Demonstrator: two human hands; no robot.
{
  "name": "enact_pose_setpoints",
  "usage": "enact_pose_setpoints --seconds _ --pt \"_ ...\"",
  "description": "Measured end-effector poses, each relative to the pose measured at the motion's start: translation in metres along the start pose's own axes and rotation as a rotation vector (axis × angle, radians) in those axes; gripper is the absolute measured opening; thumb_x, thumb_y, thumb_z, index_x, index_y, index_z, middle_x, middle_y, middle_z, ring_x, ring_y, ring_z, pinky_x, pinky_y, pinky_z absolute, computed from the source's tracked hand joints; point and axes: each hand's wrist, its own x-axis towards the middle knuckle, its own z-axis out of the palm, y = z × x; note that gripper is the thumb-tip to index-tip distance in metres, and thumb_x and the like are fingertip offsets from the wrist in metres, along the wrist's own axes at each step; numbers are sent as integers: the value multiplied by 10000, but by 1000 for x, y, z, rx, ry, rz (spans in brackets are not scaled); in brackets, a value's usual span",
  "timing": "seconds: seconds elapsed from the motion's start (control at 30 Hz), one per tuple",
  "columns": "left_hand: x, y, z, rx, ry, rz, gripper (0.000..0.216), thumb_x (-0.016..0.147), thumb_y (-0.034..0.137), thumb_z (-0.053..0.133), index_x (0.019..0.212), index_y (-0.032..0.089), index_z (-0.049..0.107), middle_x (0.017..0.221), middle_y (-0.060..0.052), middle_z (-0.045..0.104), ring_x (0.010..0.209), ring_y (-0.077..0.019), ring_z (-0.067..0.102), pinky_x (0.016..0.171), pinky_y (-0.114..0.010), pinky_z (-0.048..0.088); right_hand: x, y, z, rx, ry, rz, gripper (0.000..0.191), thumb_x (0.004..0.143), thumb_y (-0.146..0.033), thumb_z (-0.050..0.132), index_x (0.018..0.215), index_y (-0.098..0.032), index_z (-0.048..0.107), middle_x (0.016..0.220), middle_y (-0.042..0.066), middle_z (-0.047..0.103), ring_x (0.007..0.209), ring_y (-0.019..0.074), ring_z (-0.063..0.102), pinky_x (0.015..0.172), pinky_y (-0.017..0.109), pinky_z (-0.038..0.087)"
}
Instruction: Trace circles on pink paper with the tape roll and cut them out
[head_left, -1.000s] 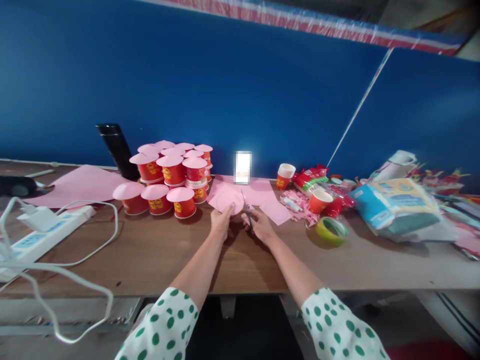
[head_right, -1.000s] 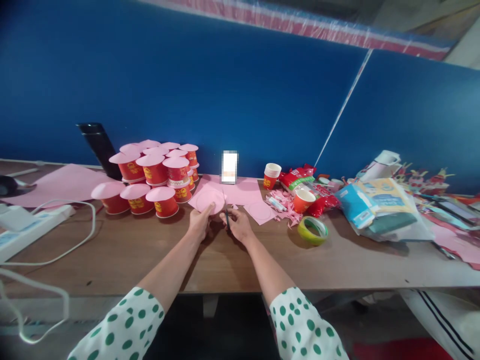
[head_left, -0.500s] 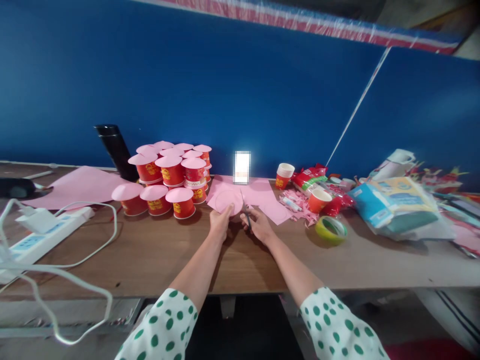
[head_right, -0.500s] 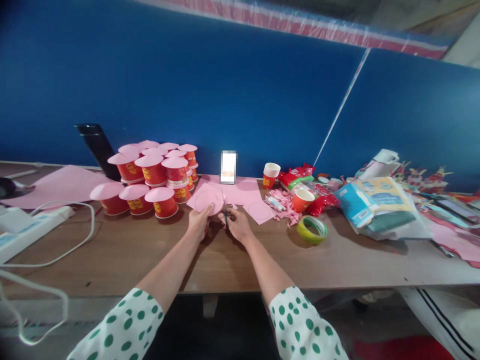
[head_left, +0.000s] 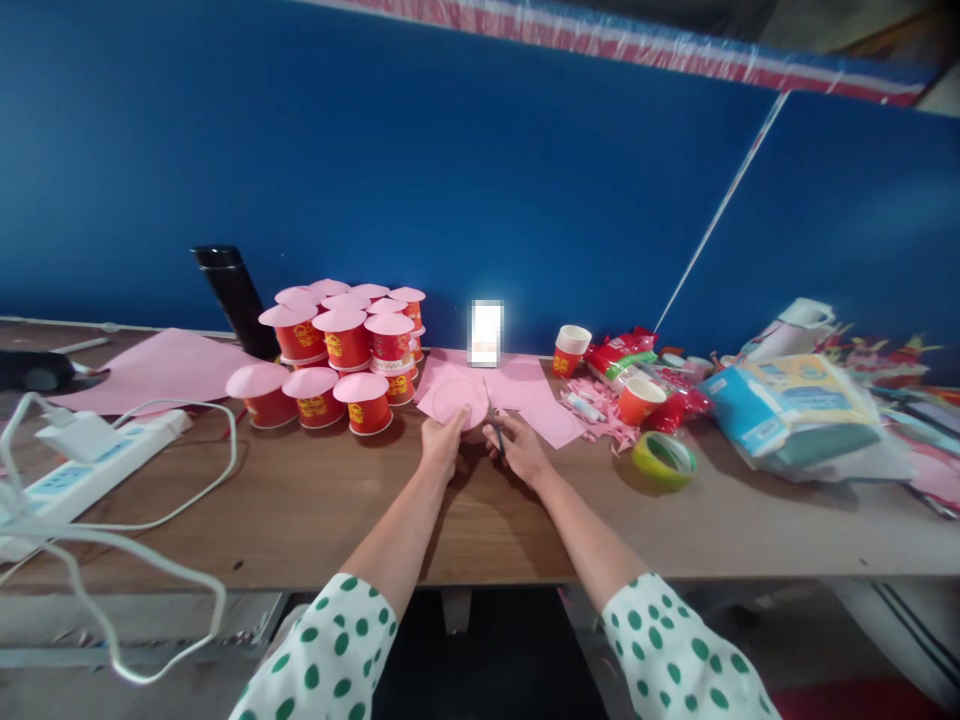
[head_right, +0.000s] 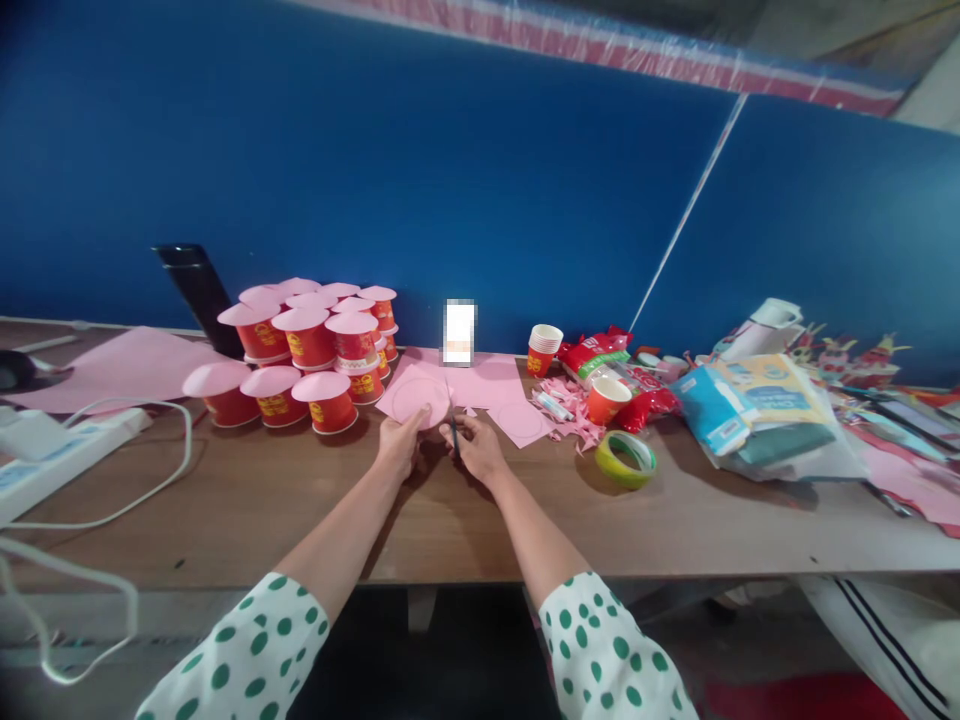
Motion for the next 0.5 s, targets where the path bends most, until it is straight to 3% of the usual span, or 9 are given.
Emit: enact_pose_setpoints --seconds 0.33,0.5 --pt "-4 6 4 -7 10 -6 472 510 359 793 855 62 672 694 -86 674 579 -153 623 539 -255 492 -2 -2 3 68 69 24 364 691 -438 639 935 -170 606 553 -24 544 408 112 505 330 209 394" --pt "-7 8 4 -9 28 -24 416 505 350 783 792 72 668 583 -41 636 498 -131 583 458 -226 449 2 -1 3 92 199 -17 459 717 -476 603 1063 -208 465 590 -46 551 440 118 529 321 172 320"
